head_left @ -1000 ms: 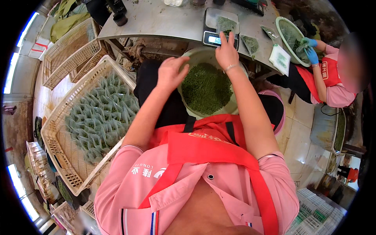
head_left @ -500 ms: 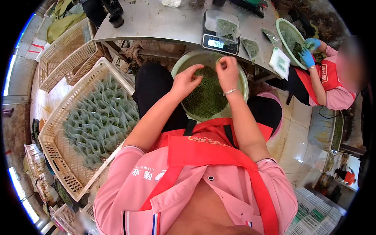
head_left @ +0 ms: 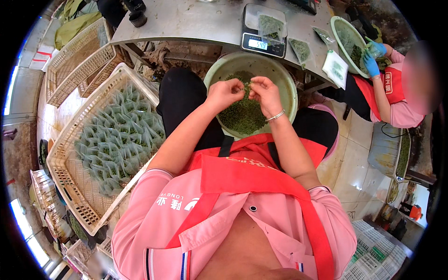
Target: The person scoops green tea leaves from a bowl into small plastic bags, weighs each bag on a digital scale, and places the filled bags into a basket. The process is repeated continuously throughout the clip.
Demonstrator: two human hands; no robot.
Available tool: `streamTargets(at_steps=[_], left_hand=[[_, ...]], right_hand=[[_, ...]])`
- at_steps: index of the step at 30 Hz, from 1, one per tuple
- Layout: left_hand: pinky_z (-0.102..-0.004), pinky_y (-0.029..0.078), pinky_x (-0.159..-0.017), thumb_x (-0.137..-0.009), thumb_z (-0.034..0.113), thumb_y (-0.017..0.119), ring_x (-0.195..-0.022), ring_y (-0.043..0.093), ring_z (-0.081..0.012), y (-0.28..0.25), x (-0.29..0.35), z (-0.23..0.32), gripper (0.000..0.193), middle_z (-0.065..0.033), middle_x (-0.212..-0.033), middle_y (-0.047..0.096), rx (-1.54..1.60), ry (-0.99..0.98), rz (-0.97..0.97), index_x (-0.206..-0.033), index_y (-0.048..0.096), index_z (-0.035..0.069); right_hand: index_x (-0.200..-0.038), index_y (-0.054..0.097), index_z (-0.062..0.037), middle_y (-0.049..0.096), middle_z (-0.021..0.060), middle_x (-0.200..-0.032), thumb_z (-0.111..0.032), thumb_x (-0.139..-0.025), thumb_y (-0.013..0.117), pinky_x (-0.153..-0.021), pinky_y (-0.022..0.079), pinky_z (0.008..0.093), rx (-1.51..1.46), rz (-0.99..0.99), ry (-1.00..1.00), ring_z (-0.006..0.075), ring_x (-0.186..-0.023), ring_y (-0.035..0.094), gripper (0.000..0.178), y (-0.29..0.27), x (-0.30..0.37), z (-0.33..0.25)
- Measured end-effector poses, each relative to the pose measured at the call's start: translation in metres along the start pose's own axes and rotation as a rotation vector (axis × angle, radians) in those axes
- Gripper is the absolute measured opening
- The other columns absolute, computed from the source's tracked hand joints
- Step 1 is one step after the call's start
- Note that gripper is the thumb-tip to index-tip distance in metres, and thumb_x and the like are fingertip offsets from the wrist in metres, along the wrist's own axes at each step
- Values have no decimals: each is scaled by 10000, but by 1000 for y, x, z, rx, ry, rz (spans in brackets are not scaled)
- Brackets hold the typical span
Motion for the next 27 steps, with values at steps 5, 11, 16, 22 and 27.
streamTargets(at_steps=[5, 11, 16, 22, 27], left_hand=[[-291, 497, -637, -726, 256, 690, -688, 644, -156, -12, 2, 11, 263, -46, -747, 656, -347, 14, 89, -929, 638, 98], [-352, 495, -624, -748, 272, 664, -688, 636, -238, -13, 0, -6, 225, -66, -754, 653, -113, 23, 113, -915, 642, 123], [-309, 499, -629, -790, 229, 663, -655, 622, -176, 1, 3, 10, 251, -53, -838, 669, -169, 139, 16, -1008, 630, 110], [-314, 502, -627, -806, 234, 646, -652, 622, -173, -1, 4, 12, 257, -51, -869, 672, -198, 149, -9, -1030, 620, 110], [-313, 500, -622, -811, 217, 639, -650, 621, -165, -3, 2, 10, 268, -47, -891, 671, -184, 150, 33, -1058, 611, 117]], right_hand=[[-928, 585, -37, 594, 31, -734, -25, -828, 607, -542, 522, 259, -125, 95, 34, 119, -597, 587, 104, -15, 2, 11], [-1057, 585, -38, 613, 70, -966, -80, -805, 634, -578, 515, 279, 602, 40, -116, 123, -639, 607, 260, -13, -1, -19], [-1194, 525, -79, 452, 136, -1308, -118, -802, 566, -707, 517, 381, 1190, 248, -660, 282, -768, 639, 396, 23, -23, -100], [-1211, 498, -78, 406, 127, -1348, -95, -815, 511, -740, 510, 419, 1548, 393, -657, 341, -908, 608, 396, 20, -78, -104], [-1049, 599, -66, 563, 79, -1118, -85, -813, 547, -713, 503, 378, 1235, 355, -907, 284, -841, 618, 242, 12, -41, -100]])
Point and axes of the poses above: each hand's wrist, its own x-axis away from the middle knuckle, its own y-axis out of the palm, z = x × y, the point moved 8 cm from there along -x, towards the middle knuckle
